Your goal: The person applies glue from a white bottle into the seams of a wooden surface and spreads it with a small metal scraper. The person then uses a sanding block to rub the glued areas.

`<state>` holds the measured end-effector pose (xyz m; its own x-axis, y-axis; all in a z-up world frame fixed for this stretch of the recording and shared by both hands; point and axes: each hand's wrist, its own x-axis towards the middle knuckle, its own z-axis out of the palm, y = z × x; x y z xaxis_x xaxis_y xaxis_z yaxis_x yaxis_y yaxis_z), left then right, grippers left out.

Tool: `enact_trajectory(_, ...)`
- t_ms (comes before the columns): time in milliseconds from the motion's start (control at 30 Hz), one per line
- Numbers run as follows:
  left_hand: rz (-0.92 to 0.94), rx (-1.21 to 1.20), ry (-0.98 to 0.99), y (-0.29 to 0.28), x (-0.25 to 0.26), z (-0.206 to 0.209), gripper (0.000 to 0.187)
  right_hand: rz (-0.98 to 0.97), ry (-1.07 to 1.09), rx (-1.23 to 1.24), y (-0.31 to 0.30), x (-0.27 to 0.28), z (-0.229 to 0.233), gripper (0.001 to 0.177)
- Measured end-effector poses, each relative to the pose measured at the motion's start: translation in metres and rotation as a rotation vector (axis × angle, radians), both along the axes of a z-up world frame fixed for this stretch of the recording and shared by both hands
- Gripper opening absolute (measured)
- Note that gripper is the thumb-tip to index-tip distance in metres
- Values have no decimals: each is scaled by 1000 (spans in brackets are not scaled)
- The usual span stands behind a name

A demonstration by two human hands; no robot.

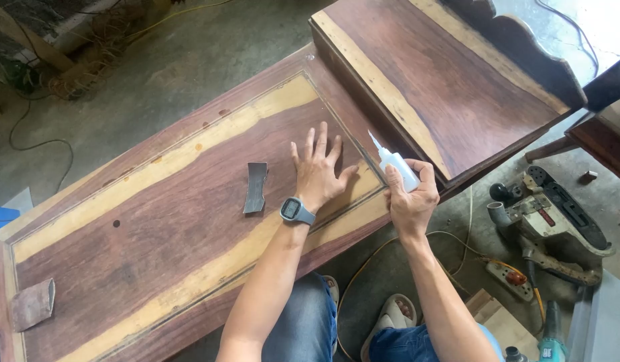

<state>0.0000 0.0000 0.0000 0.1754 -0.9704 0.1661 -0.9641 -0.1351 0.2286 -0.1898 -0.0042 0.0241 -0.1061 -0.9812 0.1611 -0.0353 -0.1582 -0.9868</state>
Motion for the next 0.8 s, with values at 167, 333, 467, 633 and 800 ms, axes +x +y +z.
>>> enact_trajectory(167, -36, 103, 19, 0, -6, 7, 76, 0, 3, -14, 0, 1, 0, 28)
enact_trajectory(333, -60, 111, 12, 1, -7, 10, 73, 3, 4, -15, 0, 1, 0, 27)
enact_trajectory(467, -18, 113, 26, 0, -8, 12, 83, 2, -7, -14, 0, 0, -2, 27)
enact_trajectory(633, -30, 147, 25, 2, -10, 14, 76, 1, -10, -4, 0, 1, -1, 27)
enact_trajectory(800, -45, 156, 20, 1, -11, 14, 74, -3, -9, -16, 0, 1, 1, 28)
